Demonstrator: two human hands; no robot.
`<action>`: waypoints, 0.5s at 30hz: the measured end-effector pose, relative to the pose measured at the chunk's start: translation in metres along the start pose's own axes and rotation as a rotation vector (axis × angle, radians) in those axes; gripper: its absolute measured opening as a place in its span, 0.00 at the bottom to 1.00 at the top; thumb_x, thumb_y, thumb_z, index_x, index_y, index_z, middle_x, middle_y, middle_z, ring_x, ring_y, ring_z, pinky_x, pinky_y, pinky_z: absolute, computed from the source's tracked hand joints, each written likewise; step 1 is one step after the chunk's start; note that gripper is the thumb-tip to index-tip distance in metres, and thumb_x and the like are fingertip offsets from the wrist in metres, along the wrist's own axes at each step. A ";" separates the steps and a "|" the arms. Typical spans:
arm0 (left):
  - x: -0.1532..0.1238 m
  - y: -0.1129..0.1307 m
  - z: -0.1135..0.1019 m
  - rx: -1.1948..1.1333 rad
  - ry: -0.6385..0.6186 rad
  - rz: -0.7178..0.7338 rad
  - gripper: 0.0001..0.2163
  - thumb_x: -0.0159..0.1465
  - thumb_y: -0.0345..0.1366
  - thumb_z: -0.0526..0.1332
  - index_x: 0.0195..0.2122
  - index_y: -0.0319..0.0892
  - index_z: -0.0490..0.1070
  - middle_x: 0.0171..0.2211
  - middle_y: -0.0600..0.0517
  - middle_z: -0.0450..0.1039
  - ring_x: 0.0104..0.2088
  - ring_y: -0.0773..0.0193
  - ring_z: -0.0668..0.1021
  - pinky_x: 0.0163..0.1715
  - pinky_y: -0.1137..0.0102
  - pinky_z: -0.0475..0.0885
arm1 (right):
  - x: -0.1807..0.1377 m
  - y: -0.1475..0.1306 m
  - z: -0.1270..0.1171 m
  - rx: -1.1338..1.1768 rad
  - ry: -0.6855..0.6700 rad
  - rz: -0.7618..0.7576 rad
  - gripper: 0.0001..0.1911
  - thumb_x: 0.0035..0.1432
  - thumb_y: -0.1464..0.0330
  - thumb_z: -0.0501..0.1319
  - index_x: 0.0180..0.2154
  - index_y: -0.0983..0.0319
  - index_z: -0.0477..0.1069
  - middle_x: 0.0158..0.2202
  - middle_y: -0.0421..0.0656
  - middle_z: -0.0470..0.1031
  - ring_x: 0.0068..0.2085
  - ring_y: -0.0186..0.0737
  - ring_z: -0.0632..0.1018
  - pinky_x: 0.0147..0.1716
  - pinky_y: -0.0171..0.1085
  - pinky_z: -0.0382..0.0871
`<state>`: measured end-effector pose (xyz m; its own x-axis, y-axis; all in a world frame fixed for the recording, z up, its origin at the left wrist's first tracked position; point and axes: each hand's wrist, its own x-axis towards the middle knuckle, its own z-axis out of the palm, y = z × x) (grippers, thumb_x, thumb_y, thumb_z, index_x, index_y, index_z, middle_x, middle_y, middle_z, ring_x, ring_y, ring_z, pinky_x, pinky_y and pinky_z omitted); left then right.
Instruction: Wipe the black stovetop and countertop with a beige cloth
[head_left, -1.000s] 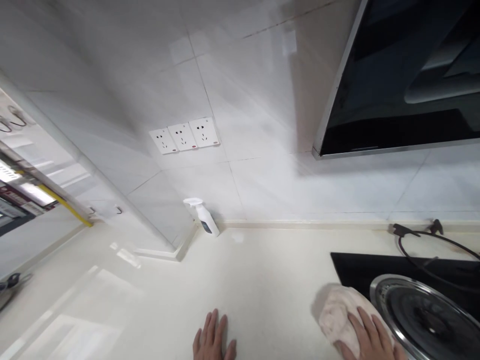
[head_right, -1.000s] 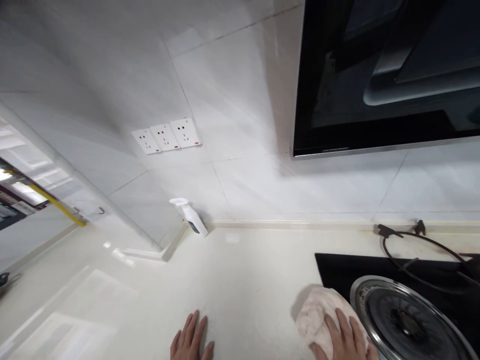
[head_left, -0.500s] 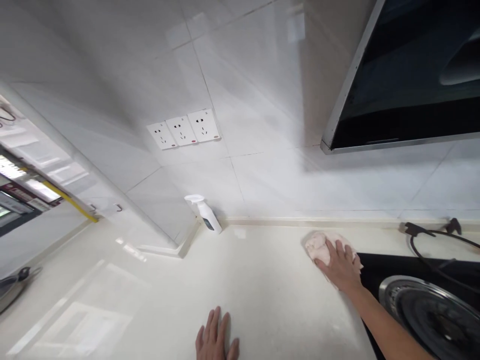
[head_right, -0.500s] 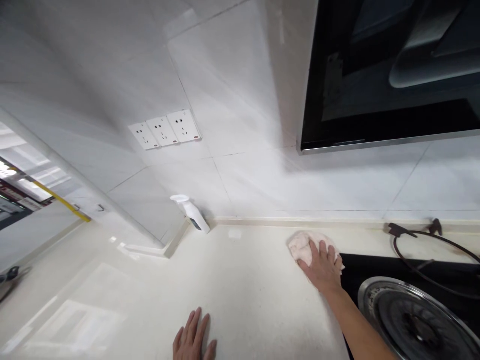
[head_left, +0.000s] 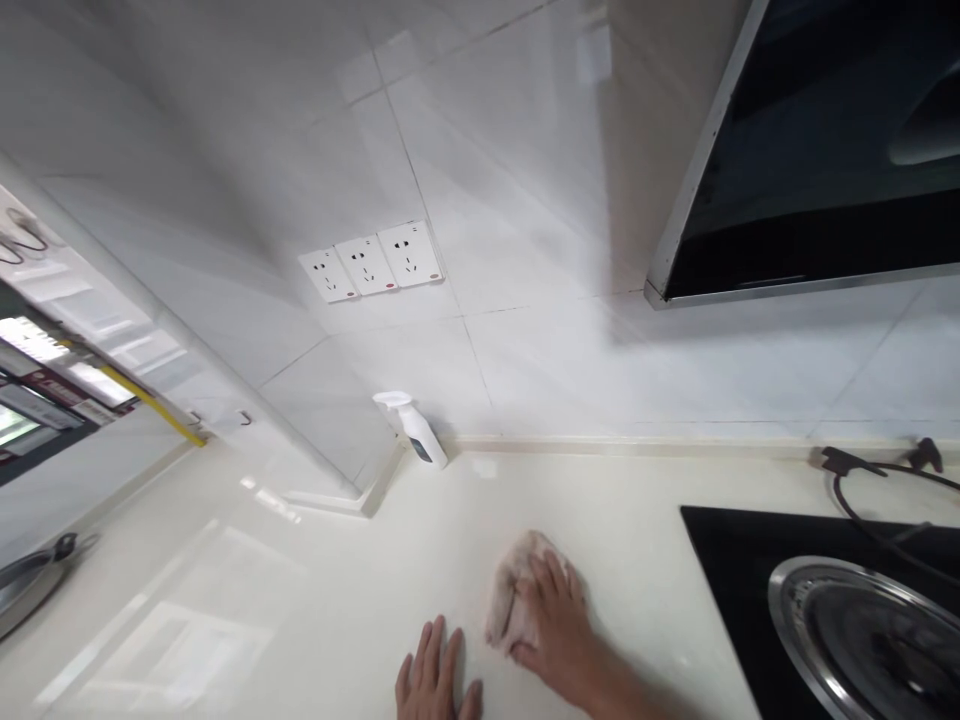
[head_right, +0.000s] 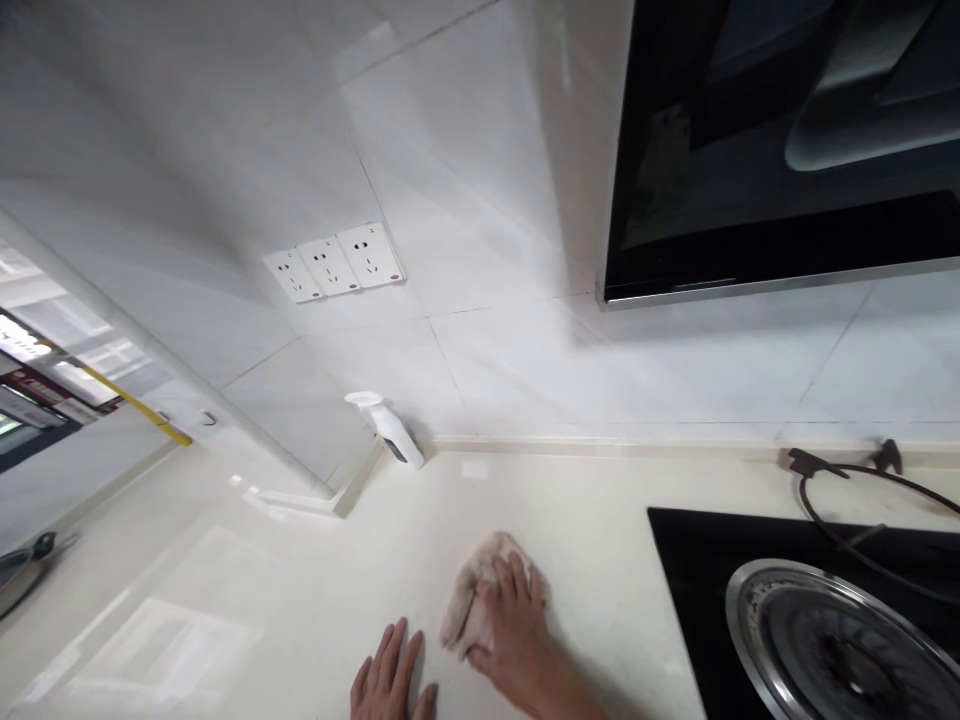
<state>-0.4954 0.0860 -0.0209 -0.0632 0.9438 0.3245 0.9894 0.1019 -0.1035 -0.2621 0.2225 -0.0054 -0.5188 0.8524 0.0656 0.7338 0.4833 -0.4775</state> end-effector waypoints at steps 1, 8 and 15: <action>0.000 -0.002 0.002 0.004 0.008 0.008 0.23 0.70 0.41 0.55 0.66 0.50 0.68 0.70 0.47 0.65 0.69 0.53 0.67 0.67 0.52 0.61 | -0.003 -0.006 0.008 0.029 0.008 -0.055 0.41 0.50 0.50 0.71 0.64 0.51 0.65 0.74 0.47 0.57 0.74 0.65 0.49 0.70 0.64 0.36; -0.002 -0.017 0.012 0.012 -0.008 0.076 0.25 0.69 0.43 0.58 0.67 0.53 0.67 0.69 0.48 0.65 0.67 0.52 0.69 0.63 0.54 0.65 | 0.020 0.054 -0.004 -0.016 0.227 0.023 0.32 0.54 0.63 0.66 0.61 0.53 0.67 0.68 0.48 0.67 0.70 0.59 0.61 0.69 0.59 0.47; -0.002 -0.005 0.008 0.006 0.001 0.025 0.23 0.71 0.43 0.55 0.67 0.51 0.67 0.71 0.48 0.63 0.69 0.52 0.67 0.65 0.50 0.63 | -0.012 0.157 -0.063 -0.052 0.441 0.231 0.27 0.60 0.65 0.54 0.60 0.61 0.67 0.61 0.56 0.72 0.66 0.64 0.67 0.64 0.65 0.55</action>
<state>-0.5014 0.0863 -0.0281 -0.0386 0.9459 0.3223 0.9899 0.0802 -0.1170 -0.1130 0.3004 -0.0258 -0.1133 0.9364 0.3322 0.8342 0.2712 -0.4801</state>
